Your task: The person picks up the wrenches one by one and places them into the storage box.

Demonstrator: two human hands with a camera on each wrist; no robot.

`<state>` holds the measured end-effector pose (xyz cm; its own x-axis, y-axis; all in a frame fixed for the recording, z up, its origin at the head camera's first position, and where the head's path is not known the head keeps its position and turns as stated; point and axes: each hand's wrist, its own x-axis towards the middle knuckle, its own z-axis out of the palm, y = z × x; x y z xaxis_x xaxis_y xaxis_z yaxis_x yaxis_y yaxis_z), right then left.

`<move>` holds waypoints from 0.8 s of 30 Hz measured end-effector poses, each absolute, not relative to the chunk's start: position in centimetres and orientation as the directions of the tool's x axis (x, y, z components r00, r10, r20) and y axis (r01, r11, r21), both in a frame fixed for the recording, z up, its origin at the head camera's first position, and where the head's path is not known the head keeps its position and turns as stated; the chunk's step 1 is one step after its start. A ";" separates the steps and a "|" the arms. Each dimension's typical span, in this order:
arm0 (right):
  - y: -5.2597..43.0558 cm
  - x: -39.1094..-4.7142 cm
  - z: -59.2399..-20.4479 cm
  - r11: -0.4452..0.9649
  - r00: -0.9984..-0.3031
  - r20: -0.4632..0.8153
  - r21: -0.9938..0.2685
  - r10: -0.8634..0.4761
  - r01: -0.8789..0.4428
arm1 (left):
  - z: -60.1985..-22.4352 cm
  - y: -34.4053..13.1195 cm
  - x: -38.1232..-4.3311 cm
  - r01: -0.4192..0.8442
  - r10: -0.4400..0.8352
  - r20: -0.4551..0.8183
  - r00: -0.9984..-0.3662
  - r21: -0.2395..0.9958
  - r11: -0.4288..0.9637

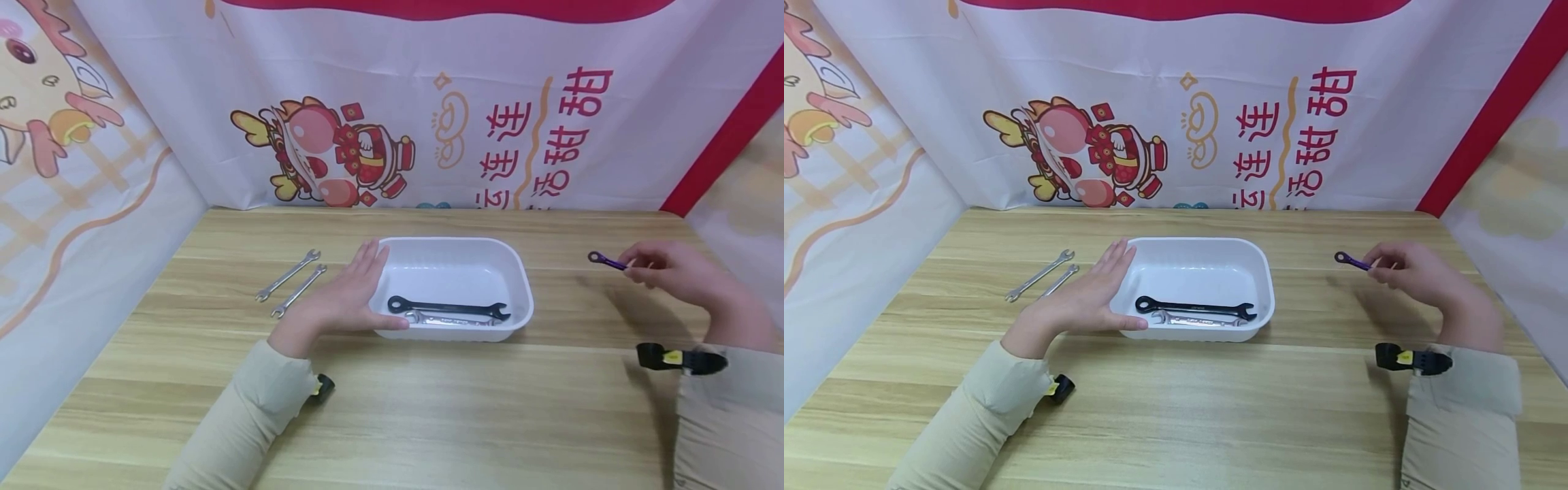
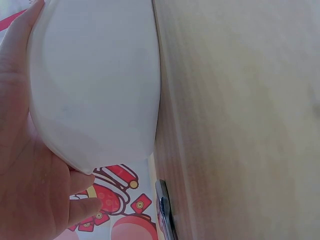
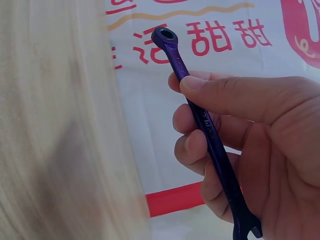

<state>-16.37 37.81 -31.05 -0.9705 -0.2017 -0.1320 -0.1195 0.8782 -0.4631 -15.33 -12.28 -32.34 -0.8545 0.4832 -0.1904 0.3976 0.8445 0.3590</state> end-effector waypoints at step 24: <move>37.4 -15.5 -29.6 0.849 -0.970 0.077 -0.472 -0.229 -0.238 | -32.5 -12.4 -15.5 0.398 0.489 -0.197 -0.850 0.369 0.840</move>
<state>-15.47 37.40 -29.59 -0.9704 -0.2286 0.0773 -0.2376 0.8490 -0.4720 -15.54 -12.44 -32.53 -0.8498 0.4889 -0.1969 0.3977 0.8400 0.3690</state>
